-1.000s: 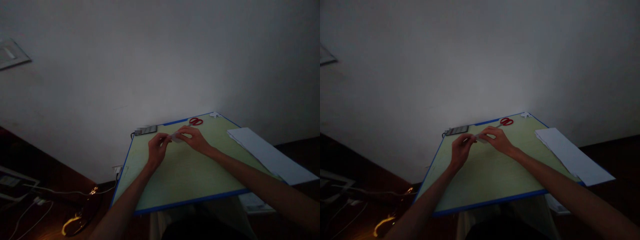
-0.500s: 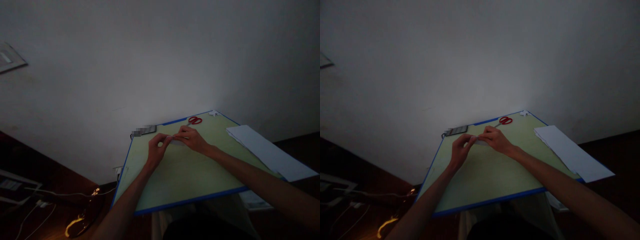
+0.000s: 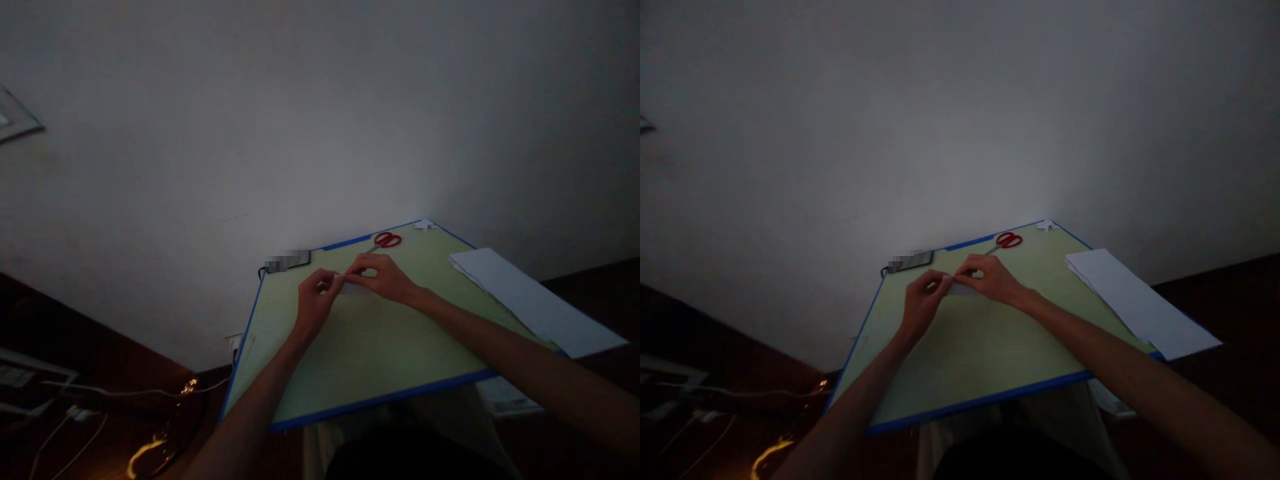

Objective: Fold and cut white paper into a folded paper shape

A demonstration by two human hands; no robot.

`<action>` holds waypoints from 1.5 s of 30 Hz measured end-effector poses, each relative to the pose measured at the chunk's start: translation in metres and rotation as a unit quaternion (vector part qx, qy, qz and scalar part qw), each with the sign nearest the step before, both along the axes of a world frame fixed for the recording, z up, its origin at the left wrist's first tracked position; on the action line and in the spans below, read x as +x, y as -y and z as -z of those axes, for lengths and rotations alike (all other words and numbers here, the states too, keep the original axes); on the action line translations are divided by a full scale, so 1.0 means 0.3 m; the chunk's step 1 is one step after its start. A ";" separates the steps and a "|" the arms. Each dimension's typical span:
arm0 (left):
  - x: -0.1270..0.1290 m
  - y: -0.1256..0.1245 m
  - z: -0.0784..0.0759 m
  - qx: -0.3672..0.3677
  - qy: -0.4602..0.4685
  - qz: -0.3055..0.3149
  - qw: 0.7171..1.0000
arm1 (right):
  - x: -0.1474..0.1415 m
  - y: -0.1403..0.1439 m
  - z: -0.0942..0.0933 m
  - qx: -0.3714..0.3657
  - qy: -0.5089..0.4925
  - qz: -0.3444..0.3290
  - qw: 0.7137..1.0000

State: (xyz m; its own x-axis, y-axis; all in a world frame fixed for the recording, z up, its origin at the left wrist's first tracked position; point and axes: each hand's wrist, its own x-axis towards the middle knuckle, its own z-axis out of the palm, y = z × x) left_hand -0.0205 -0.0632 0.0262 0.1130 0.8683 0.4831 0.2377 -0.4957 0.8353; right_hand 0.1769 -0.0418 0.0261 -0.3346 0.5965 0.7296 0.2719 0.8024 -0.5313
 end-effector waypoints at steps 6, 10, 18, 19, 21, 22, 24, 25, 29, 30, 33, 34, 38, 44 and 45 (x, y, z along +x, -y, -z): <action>0.000 0.001 0.003 0.023 -0.045 -0.004 0.999 | -0.001 0.005 0.013 0.005 0.036 -0.014 0.999; -0.004 0.009 -0.009 0.090 -0.092 -0.011 0.992 | -0.020 0.026 0.003 -0.006 0.028 0.014 0.999; -0.011 -0.019 -0.003 0.061 -0.084 -0.031 0.994 | 0.011 -0.010 0.013 -0.049 0.053 0.007 0.997; -0.015 -0.027 0.001 0.046 -0.072 -0.031 0.996 | 0.021 -0.020 0.016 -0.061 0.056 0.000 0.997; -0.024 -0.042 0.007 0.017 -0.042 -0.031 0.998 | 0.044 -0.040 0.019 -0.080 0.064 -0.011 0.995; -0.030 -0.049 0.010 0.005 -0.025 -0.032 0.999 | 0.056 -0.048 0.020 -0.089 0.069 -0.014 0.994; -0.041 -0.062 0.014 -0.013 0.004 -0.036 0.999 | 0.080 -0.064 0.021 -0.105 0.075 -0.016 0.992; -0.047 -0.068 0.015 -0.020 0.016 -0.039 0.999 | 0.091 -0.071 0.021 -0.112 0.075 -0.014 0.991; -0.057 -0.080 0.020 -0.037 0.041 -0.047 0.997 | 0.117 -0.092 0.026 -0.127 0.057 -0.003 0.990; -0.055 -0.080 0.021 -0.038 0.046 -0.046 0.997 | 0.118 -0.097 0.028 -0.124 0.047 0.003 0.991; -0.046 -0.074 0.022 -0.054 0.037 -0.022 0.998 | 0.110 -0.106 0.031 -0.113 -0.007 0.041 0.993; -0.043 -0.070 0.022 -0.067 0.023 -0.005 0.998 | 0.104 -0.106 0.031 -0.113 -0.031 0.054 0.992; -0.025 -0.049 0.023 -0.143 -0.013 0.073 0.987 | 0.067 -0.085 0.026 -0.136 -0.080 0.047 0.986; -0.010 -0.034 0.019 -0.189 0.027 0.098 0.977 | -0.006 -0.009 0.016 -0.145 -0.047 0.006 0.988; -0.010 -0.034 0.016 -0.185 0.028 0.091 0.978 | -0.014 0.001 0.015 -0.149 -0.043 0.001 0.988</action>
